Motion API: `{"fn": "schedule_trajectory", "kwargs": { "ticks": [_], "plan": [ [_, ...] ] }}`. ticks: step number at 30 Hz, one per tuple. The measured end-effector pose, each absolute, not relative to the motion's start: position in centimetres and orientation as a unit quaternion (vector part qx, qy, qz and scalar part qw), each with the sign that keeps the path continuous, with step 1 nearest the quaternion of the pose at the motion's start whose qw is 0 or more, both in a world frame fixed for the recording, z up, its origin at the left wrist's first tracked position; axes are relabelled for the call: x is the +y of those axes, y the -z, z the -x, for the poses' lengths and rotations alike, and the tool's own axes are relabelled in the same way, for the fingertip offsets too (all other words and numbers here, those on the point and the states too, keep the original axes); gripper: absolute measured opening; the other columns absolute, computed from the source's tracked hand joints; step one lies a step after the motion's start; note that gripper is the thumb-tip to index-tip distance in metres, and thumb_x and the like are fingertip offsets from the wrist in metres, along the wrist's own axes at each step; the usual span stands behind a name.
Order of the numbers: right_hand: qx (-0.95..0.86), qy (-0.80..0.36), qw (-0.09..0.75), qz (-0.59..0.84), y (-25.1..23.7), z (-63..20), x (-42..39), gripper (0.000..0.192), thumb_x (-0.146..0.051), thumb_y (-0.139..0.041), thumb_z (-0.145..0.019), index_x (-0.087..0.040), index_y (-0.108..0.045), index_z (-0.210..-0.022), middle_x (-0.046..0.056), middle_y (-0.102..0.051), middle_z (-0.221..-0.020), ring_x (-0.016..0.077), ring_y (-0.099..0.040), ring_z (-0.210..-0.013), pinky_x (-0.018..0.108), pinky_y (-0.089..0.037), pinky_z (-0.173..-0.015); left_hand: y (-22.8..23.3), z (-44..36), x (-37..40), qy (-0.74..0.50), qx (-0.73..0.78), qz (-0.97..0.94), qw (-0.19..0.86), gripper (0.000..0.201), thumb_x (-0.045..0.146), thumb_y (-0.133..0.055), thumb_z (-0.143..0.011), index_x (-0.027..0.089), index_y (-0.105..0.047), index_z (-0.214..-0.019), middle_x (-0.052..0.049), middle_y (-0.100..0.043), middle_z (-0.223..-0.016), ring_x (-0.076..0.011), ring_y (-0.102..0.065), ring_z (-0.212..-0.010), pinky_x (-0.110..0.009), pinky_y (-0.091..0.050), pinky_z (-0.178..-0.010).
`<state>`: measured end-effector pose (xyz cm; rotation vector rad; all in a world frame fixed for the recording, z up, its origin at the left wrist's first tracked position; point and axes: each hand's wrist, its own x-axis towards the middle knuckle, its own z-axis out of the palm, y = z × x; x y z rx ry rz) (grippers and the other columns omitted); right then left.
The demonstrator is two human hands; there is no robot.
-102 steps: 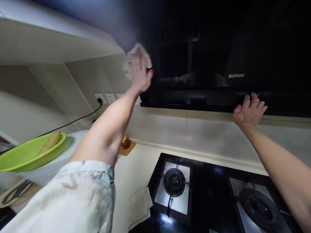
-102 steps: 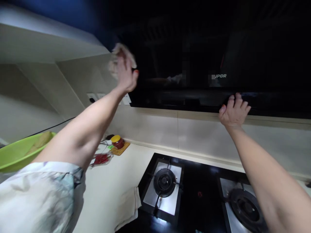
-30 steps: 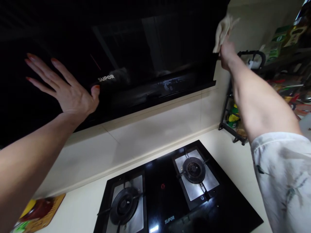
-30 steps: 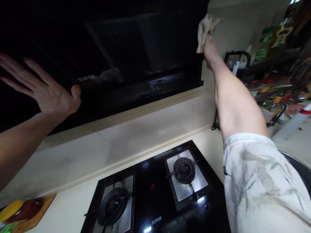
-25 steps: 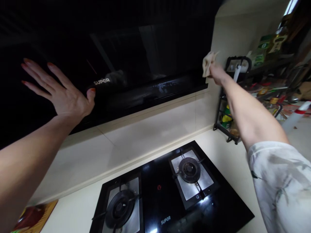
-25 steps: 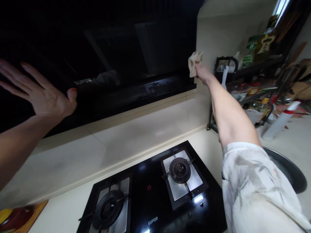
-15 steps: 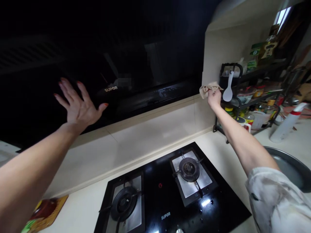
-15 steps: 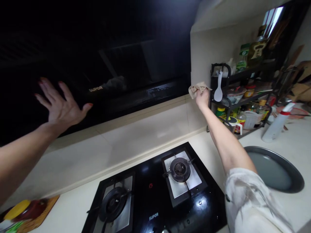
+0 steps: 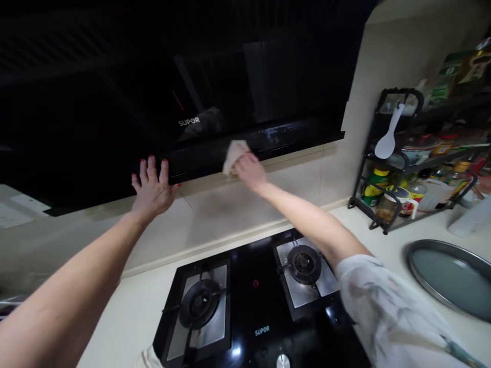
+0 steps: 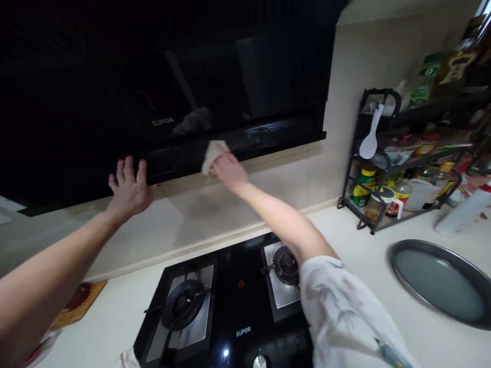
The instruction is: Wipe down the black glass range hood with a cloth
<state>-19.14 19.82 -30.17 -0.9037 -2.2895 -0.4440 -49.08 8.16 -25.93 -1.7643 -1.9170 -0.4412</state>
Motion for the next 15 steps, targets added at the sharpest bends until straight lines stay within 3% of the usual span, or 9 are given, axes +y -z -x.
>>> {"fn": "schedule_trajectory", "kwargs": {
  "ticks": [3,6,11,15],
  "plan": [
    [-0.899,0.171,0.276,0.293,28.5,26.2,17.1,0.069,-0.022,-0.015,-0.119,-0.015,-0.049,-0.178,0.007,-0.04,-0.19,0.0241,-0.027,-0.184,0.052,-0.038,-0.147,26.1,49.1,8.2,0.166,-0.713,0.637,0.242,0.086,0.033,-0.051,-0.11,0.001,-0.026,-0.186,-0.031,-0.003,-0.196,-0.047,-0.003,-0.186,-0.082,-0.016,-0.144],
    [-0.911,0.161,0.27,0.267,27.6,27.2,16.3,0.074,-0.026,-0.005,-0.121,-0.022,-0.034,-0.189,-0.002,-0.023,-0.195,0.0181,-0.022,-0.186,0.045,-0.032,-0.151,26.3,49.1,8.3,0.169,-0.719,0.63,0.241,0.084,0.038,-0.048,-0.113,0.004,-0.025,-0.187,-0.029,-0.004,-0.197,-0.0435,-0.002,-0.186,-0.079,-0.015,-0.145],
    [-0.923,0.135,0.256,0.252,27.8,19.0,18.8,0.076,-0.019,-0.013,-0.115,-0.015,-0.041,-0.186,0.01,-0.025,-0.194,0.023,-0.022,-0.186,0.052,-0.025,-0.155,26.3,49.2,8.2,0.165,-0.718,0.632,0.239,0.084,0.037,-0.05,-0.113,0.003,-0.026,-0.186,-0.03,-0.003,-0.197,-0.0466,-0.002,-0.186,-0.081,-0.016,-0.144],
    [-0.882,0.139,0.284,0.349,28.5,9.6,21.2,0.073,-0.016,-0.027,-0.113,-0.008,-0.047,-0.182,0.022,-0.038,-0.188,0.0291,-0.033,-0.183,0.061,-0.033,-0.15,26.2,49.1,8.1,0.164,-0.714,0.637,0.238,0.084,0.034,-0.052,-0.113,0.003,-0.026,-0.186,-0.031,-0.003,-0.196,-0.0481,-0.004,-0.185,-0.083,-0.018,-0.142]
  ]
}}
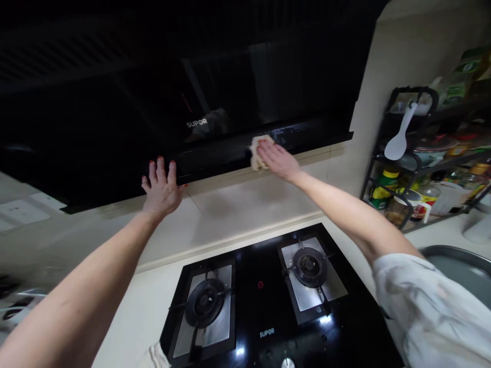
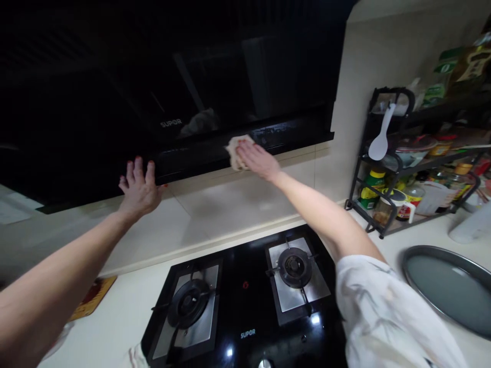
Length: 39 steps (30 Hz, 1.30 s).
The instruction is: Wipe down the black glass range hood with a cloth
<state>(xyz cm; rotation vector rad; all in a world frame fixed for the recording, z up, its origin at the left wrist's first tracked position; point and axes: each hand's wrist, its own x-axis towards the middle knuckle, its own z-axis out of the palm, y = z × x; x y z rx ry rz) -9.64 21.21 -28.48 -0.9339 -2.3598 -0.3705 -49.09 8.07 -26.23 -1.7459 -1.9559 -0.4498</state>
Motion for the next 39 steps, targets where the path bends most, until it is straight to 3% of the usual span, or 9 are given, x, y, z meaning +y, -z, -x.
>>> {"fn": "schedule_trajectory", "kwargs": {
  "ticks": [3,9,13,16,20,24,31,36,39],
  "plan": [
    [-0.817,0.156,0.325,0.45,28.7,1.8,22.8,0.072,-0.017,-0.045,-0.107,-0.004,-0.049,-0.178,0.028,-0.043,-0.184,0.0352,-0.038,-0.18,0.063,-0.039,-0.145,26.1,48.8,7.9,0.164,-0.714,0.64,0.232,0.083,0.036,-0.051,-0.114,0.003,-0.025,-0.186,-0.031,-0.002,-0.196,-0.0481,-0.003,-0.185,-0.083,-0.017,-0.143],
    [-0.643,0.121,0.464,0.597,27.9,-6.1,25.3,0.058,-0.037,-0.051,-0.112,-0.009,-0.063,-0.161,0.031,-0.052,-0.174,0.0425,-0.048,-0.169,0.069,-0.046,-0.136,25.9,48.3,7.7,0.163,-0.711,0.646,0.225,0.083,0.037,-0.051,-0.114,0.003,-0.026,-0.186,-0.033,-0.004,-0.196,-0.0499,-0.004,-0.185,-0.084,-0.018,-0.142],
    [-0.606,0.085,0.492,0.619,26.4,1.4,25.1,0.053,-0.036,-0.054,-0.109,-0.003,-0.069,-0.149,0.036,-0.059,-0.161,0.0468,-0.054,-0.158,0.071,-0.048,-0.13,25.9,48.4,7.6,0.159,-0.709,0.647,0.23,0.084,0.039,-0.05,-0.114,0.001,-0.026,-0.186,-0.033,-0.004,-0.196,-0.0511,-0.004,-0.184,-0.084,-0.018,-0.142],
    [-0.695,0.122,0.447,0.549,24.7,10.7,23.4,0.053,-0.029,-0.053,-0.109,0.003,-0.066,-0.15,0.036,-0.063,-0.157,0.0467,-0.057,-0.153,0.071,-0.046,-0.132,26.0,48.5,7.6,0.157,-0.714,0.641,0.234,0.088,0.04,-0.051,-0.111,0.003,-0.025,-0.187,-0.03,-0.003,-0.197,-0.0488,-0.002,-0.185,-0.081,-0.018,-0.144],
    [-0.835,0.154,0.353,0.394,22.0,20.5,20.5,0.053,-0.036,-0.046,-0.118,-0.01,-0.064,-0.16,0.026,-0.059,-0.169,0.0391,-0.053,-0.163,0.063,-0.039,-0.141,26.1,49.1,7.8,0.154,-0.719,0.635,0.236,0.092,0.04,-0.053,-0.109,0.004,-0.023,-0.188,-0.029,-0.001,-0.197,-0.0452,0.0,-0.186,-0.079,-0.016,-0.145],
    [-0.87,0.163,0.316,0.342,20.2,22.7,19.6,0.053,-0.04,-0.041,-0.123,-0.021,-0.065,-0.167,0.015,-0.064,-0.17,0.0334,-0.056,-0.163,0.058,-0.039,-0.142,26.3,49.6,8.0,0.154,-0.715,0.639,0.238,0.093,0.04,-0.054,-0.108,0.005,-0.023,-0.188,-0.028,0.0,-0.197,-0.045,0.0,-0.186,-0.078,-0.016,-0.145],
    [-0.77,0.178,0.373,0.486,20.3,11.7,23.5,0.065,-0.048,-0.033,-0.122,-0.015,-0.08,-0.153,0.021,-0.075,-0.153,0.0366,-0.067,-0.149,0.063,-0.042,-0.138,26.2,49.5,8.2,0.166,-0.708,0.649,0.224,0.088,0.033,-0.056,-0.111,-0.002,-0.025,-0.186,-0.034,-0.001,-0.195,-0.0539,-0.004,-0.183,-0.087,-0.016,-0.141],
    [-0.631,0.183,0.44,0.612,21.5,2.0,25.4,0.075,-0.048,-0.03,-0.12,0.004,-0.071,-0.155,0.035,-0.065,-0.157,0.0398,-0.057,-0.159,0.073,-0.034,-0.138,26.5,49.6,8.3,0.177,-0.69,0.658,0.244,0.083,0.04,-0.052,-0.118,-0.002,-0.026,-0.185,-0.036,-0.004,-0.195,-0.0564,-0.005,-0.182,-0.089,-0.017,-0.14],
    [-0.618,0.186,0.431,0.63,22.5,-0.5,24.9,0.071,-0.046,-0.036,-0.119,0.006,-0.068,-0.156,0.039,-0.06,-0.161,0.0391,-0.054,-0.162,0.067,-0.04,-0.136,26.5,49.4,8.2,0.177,-0.688,0.66,0.246,0.081,0.04,-0.049,-0.12,-0.003,-0.025,-0.184,-0.037,-0.005,-0.194,-0.0572,-0.006,-0.182,-0.089,-0.018,-0.139]
  ]
}}
